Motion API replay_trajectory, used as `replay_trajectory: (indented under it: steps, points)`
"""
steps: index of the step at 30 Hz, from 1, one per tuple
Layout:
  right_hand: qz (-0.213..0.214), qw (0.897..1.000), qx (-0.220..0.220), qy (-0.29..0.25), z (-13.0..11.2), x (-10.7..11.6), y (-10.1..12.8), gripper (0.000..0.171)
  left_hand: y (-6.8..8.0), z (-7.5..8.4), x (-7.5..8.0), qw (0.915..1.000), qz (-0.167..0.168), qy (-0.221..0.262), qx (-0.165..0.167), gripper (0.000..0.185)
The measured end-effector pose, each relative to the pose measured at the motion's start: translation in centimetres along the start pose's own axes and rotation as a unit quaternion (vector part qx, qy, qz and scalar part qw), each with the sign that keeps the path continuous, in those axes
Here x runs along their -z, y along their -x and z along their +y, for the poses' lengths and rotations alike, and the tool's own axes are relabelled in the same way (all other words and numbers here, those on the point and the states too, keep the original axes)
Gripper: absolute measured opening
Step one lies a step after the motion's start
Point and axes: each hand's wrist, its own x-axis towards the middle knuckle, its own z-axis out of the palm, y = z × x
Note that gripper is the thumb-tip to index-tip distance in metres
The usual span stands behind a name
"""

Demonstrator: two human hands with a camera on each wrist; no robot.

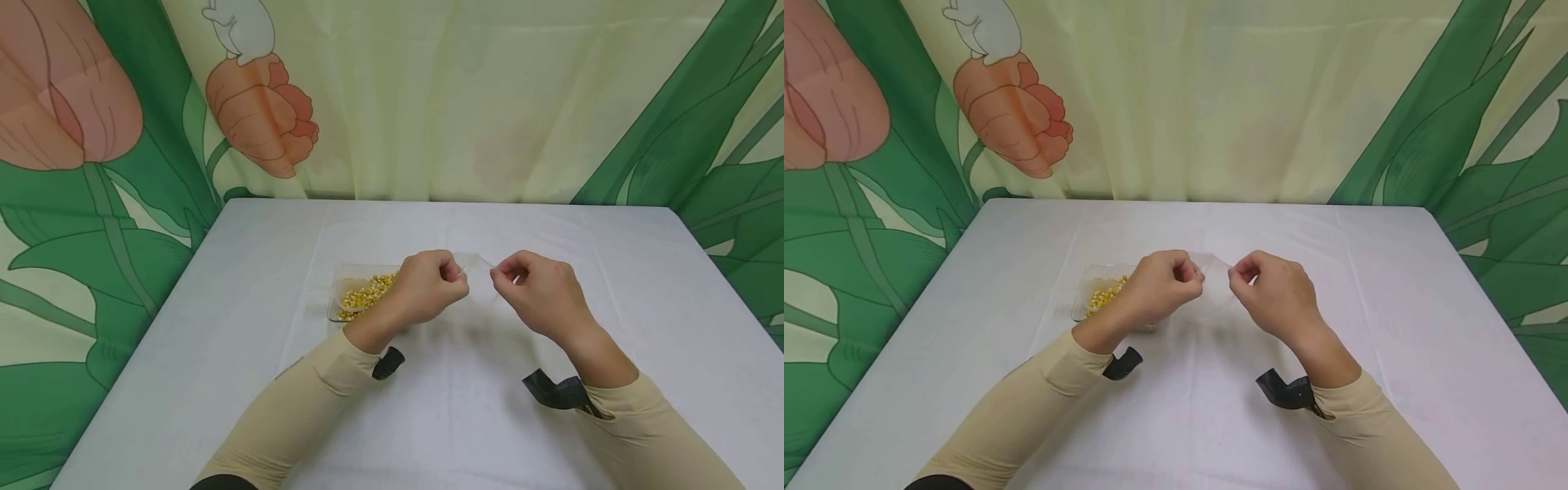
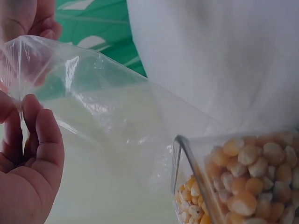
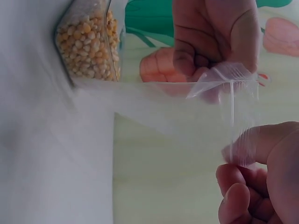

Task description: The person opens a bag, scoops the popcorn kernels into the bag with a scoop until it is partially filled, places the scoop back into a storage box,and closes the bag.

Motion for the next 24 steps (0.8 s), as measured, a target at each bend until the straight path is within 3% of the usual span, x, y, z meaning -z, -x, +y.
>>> replay_trajectory:
  steps: [6,16,24]
  points:
    - [0.01,1.0,0.0,0.019,0.13,0.2,-0.07,0.009,0.06,-0.17,0.36,0.9999,0.006,0.001,-0.013,0.016]
    - [0.009,1.0,0.0,0.023,-0.11,0.62,-0.31,0.009,-0.06,-0.12,0.9,0.9985,0.03,-0.043,-0.015,0.018]
    - [0.006,1.0,-0.004,0.011,-0.07,0.82,-0.09,0.014,-0.03,-0.37,0.81,0.9994,0.026,-0.021,-0.01,0.017]
